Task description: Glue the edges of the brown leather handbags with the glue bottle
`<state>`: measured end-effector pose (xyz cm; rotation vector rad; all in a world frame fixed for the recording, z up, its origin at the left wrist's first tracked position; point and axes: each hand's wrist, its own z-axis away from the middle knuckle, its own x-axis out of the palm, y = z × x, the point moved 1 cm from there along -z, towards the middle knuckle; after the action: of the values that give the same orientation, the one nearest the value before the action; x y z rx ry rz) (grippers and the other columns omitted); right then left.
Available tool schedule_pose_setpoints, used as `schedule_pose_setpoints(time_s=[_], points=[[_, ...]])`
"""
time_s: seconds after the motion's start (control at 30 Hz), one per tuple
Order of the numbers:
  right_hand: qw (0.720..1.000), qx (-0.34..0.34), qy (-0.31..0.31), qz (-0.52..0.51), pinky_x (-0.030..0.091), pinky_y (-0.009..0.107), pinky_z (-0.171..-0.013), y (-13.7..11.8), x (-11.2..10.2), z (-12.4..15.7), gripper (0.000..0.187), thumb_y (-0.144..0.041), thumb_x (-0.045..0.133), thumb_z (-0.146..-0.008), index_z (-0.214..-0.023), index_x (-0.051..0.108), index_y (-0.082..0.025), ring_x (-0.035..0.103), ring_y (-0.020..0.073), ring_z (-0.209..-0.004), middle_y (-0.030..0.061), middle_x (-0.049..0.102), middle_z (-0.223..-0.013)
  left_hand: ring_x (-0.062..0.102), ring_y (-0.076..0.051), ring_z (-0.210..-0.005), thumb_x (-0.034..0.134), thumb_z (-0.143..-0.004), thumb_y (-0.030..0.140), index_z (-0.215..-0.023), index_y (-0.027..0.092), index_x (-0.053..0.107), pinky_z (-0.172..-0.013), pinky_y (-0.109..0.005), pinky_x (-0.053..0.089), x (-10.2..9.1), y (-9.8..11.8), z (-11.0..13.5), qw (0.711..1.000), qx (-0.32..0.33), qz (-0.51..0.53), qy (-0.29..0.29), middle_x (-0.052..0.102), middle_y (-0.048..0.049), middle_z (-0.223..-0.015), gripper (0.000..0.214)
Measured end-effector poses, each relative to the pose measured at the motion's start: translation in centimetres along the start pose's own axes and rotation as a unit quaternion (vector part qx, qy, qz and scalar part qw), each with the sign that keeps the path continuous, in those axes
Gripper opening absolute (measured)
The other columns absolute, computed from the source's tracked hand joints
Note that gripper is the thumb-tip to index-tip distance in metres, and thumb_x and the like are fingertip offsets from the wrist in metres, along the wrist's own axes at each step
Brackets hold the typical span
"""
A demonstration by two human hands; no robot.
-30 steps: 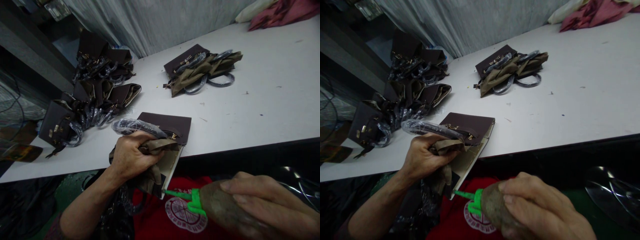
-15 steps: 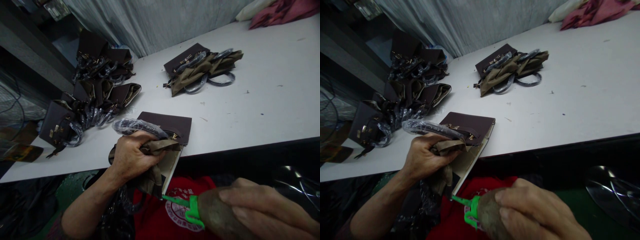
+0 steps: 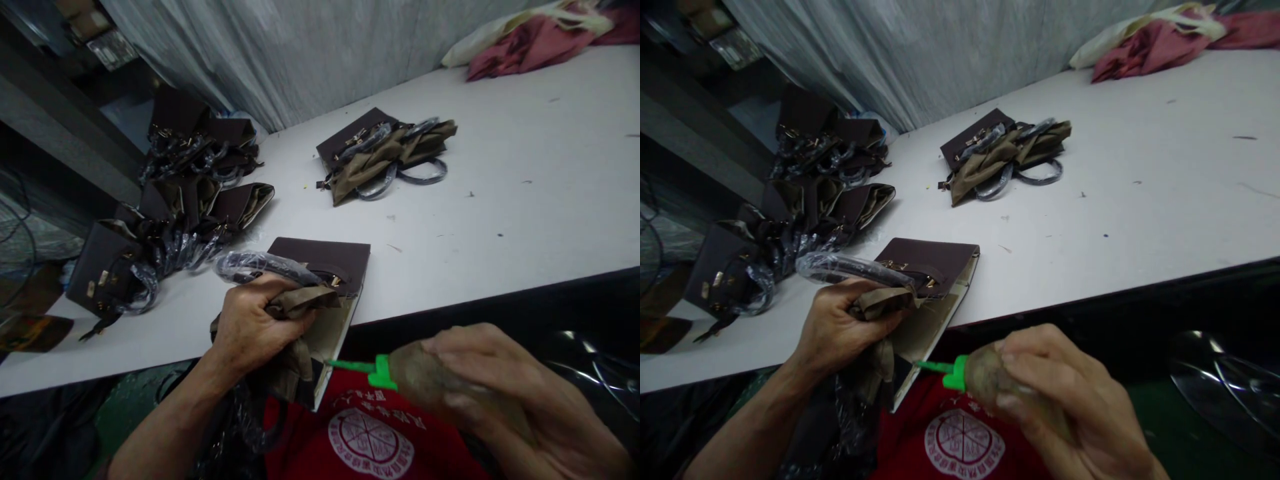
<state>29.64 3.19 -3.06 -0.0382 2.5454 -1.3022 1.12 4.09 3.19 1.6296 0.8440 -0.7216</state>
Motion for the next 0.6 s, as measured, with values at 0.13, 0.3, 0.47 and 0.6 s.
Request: schedule_pose_setpoints(time_s=[0.13, 0.3, 0.47, 0.6], points=[[1.0, 0.012, -0.003, -0.025, 0.058, 0.027, -0.064, 0.6, 1.1, -0.7, 0.03, -0.009, 0.061, -0.085, -0.111, 0.064, -0.023, 0.067, 0.0192, -0.082, 0.0056, 0.065, -0.095, 0.066, -0.014, -0.065, 0.076, -0.075, 0.027, -0.079, 0.021, 0.075, -0.057, -0.024, 0.05, -0.6, 0.0, -0.5, 1.0, -0.015, 0.022, -0.012, 0.072, 0.0005, -0.077, 0.006], [0.97, 0.121, 0.069, -0.201, 0.061, 0.029, -0.073, 1.3, 3.1, -0.6, 0.012, -0.02, 0.058, -0.092, -0.1, 0.066, -0.023, 0.07, 0.0203, -0.088, 0.0052, 0.066, -0.098, 0.064, -0.016, -0.06, 0.076, -0.075, 0.039, -0.078, 0.019, 0.076, -0.053, -0.025, 0.049, -2.5, -0.8, -1.5, 0.997, -0.072, 0.01, 0.006, 0.071, -0.0009, -0.07, 0.02], [0.878, 0.264, 0.22, -0.333, 0.064, 0.028, -0.059, 4.6, 1.8, -0.9, 0.013, -0.033, 0.068, -0.087, -0.094, 0.07, -0.022, 0.074, 0.0222, -0.072, 0.0045, 0.075, -0.086, 0.061, -0.015, -0.053, 0.081, -0.066, 0.043, -0.079, 0.017, 0.075, -0.049, -0.023, 0.048, -5.5, -1.8, -2.7, 0.986, -0.144, 0.034, 0.079, 0.07, 0.0007, -0.064, 0.03], [0.827, 0.309, 0.328, -0.336, 0.065, 0.027, -0.063, 7.3, -1.0, -1.2, 0.009, -0.031, 0.07, -0.087, -0.09, 0.072, -0.022, 0.075, 0.021, -0.076, 0.003, 0.075, -0.089, 0.06, -0.013, -0.052, 0.082, -0.066, 0.042, -0.075, 0.016, 0.073, -0.047, -0.021, 0.047, -6.2, -1.6, -2.6, 0.985, -0.14, 0.034, 0.091, 0.07, 0.0007, -0.065, 0.028]])
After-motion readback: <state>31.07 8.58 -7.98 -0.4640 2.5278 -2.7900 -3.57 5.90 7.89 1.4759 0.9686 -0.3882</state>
